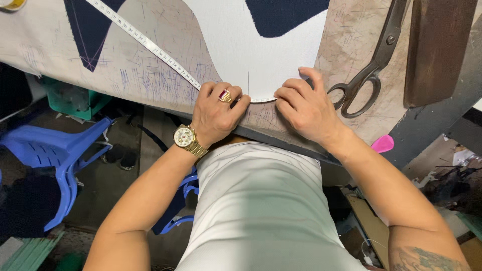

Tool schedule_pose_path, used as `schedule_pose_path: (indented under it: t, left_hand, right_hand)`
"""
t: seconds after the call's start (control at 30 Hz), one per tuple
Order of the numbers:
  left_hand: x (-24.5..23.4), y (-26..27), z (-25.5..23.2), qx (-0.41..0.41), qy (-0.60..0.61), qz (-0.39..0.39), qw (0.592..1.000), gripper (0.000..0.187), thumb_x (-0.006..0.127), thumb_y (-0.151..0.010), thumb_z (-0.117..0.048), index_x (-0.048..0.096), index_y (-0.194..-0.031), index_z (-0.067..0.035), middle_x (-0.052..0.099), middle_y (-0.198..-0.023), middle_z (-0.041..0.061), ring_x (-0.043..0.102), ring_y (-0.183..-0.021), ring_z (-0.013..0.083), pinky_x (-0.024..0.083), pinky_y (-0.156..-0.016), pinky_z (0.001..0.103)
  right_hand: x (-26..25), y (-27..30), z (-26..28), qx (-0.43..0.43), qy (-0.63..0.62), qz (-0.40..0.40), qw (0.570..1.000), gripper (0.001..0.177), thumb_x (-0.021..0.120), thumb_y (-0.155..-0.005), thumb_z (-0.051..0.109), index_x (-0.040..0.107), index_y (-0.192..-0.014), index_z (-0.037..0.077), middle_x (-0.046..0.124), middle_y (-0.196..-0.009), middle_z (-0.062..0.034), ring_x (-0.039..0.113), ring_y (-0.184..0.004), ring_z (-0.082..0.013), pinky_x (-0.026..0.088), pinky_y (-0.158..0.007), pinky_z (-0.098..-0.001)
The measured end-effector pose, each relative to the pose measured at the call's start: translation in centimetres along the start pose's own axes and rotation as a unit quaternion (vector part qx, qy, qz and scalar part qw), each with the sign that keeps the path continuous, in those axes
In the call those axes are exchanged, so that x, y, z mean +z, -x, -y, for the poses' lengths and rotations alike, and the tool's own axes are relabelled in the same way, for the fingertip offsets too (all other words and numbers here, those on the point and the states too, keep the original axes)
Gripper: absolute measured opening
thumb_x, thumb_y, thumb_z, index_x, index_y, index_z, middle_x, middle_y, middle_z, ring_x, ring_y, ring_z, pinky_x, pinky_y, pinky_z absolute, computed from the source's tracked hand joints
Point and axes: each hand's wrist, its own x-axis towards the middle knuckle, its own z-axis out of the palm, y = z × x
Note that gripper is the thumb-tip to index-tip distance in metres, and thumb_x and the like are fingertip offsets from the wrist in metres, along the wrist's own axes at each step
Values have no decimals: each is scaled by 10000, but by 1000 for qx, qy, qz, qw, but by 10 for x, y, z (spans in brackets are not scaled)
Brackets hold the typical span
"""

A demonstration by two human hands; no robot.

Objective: The person marks a piece of blue fabric using a ruler and pink chalk, cuts the fabric with large shears, and measures the curved edges using a flexible measuring tape.

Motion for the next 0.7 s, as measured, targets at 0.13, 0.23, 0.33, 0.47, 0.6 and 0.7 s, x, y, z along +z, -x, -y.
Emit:
schedule_pose_path:
  t: [0.13,0.23,0.33,0.47,0.6,0.7]
  left_hand:
    - [0,-3,2,5,13,5,1000,117,614,-1012,-126,658,-905,-111,576,-832,69,611,-783,267,472,-724,391]
    - [-1,0,3,11,20,17,1000,109,618,-1008,-135,663,-911,-114,575,-836,65,609,-786,263,469,-717,390]
    - [-1,-2,5,18,30,25,999,101,624,-1005,-145,667,-919,-115,570,-841,61,607,-790,261,464,-709,389]
    - [1,0,10,21,45,43,998,70,639,-991,-148,662,-928,-127,565,-840,48,609,-798,258,463,-720,392]
    - [-15,-5,22,38,62,62,995,60,635,-1000,-136,675,-955,-129,575,-850,53,623,-815,265,480,-728,386]
    - [-29,-8,43,67,69,82,992,39,662,-989,-129,693,-964,-129,606,-858,60,647,-833,272,491,-749,394]
  right_hand:
    - [14,-4,18,37,1,-36,999,198,612,-1037,40,639,-841,51,654,-968,-110,601,-946,-288,468,-988,-580]
    - [29,-7,31,57,-4,-64,996,214,587,-1040,34,633,-832,58,649,-959,-104,605,-931,-280,465,-989,-581]
    - [36,-9,37,76,-5,-78,994,247,545,-1052,35,639,-825,58,644,-936,-95,606,-918,-277,458,-996,-584]
    - [38,-10,41,100,-3,-85,991,280,508,-1066,38,649,-824,48,647,-910,-91,608,-928,-283,437,-1015,-601]
    - [36,-12,44,117,19,-89,989,280,508,-1063,38,645,-821,58,645,-901,-82,612,-944,-282,425,-1017,-614]
    - [34,-12,46,131,32,-79,988,283,513,-1061,35,641,-811,62,652,-890,-71,610,-959,-278,399,-1042,-624]
